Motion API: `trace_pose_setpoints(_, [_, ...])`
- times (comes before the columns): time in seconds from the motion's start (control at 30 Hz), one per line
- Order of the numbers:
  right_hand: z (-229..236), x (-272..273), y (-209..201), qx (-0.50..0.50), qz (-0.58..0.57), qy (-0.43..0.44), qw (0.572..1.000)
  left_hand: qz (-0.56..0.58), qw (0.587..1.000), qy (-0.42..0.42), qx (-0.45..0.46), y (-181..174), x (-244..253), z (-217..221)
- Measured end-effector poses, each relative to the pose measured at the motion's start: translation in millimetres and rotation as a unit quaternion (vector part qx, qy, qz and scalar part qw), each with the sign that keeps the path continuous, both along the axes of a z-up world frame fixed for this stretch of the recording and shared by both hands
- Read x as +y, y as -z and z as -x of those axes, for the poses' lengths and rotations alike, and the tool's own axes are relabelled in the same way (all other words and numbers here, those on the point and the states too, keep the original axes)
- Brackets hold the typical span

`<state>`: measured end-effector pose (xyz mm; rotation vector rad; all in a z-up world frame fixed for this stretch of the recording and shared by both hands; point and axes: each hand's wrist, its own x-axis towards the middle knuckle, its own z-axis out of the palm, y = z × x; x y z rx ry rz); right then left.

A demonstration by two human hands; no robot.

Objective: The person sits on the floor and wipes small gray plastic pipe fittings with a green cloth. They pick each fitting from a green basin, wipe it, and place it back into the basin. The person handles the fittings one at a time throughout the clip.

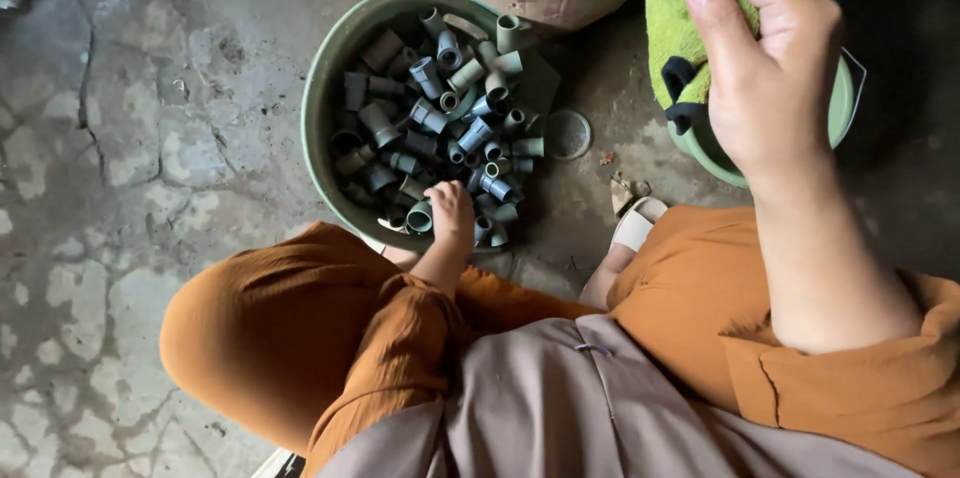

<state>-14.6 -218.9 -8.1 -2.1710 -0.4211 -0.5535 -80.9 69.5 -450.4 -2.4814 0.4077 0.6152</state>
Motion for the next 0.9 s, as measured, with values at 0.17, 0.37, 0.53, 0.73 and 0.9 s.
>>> trace_pose_setpoints(0.17, [-4.4,4.4,3.7,0.046,-0.029,0.015,0.998,0.04,0.999,-0.019,0.008,-17.0,18.2,-25.0])
trace_pose_setpoints(0.37, [-7.5,7.2,3.7,0.045,-0.017,0.028,0.998,0.012,1.0,-0.01,0.009,-24.5,18.3,-26.8])
trace_pose_setpoints(0.53, [-6.9,5.9,3.7,0.039,-0.019,0.041,0.998,0.045,0.998,0.03,-0.025,-2.8,36.3,-25.9])
trace_pose_setpoints(0.73, [-4.0,4.7,-0.7,0.026,-0.029,0.03,0.999,0.185,0.974,-0.081,-0.099,-25.8,48.0,-38.0])
trace_pose_setpoints(0.9, [-6.0,4.8,2.8,-0.003,-0.018,0.033,0.999,0.276,0.915,-0.285,-0.072,-72.2,47.4,-73.8])
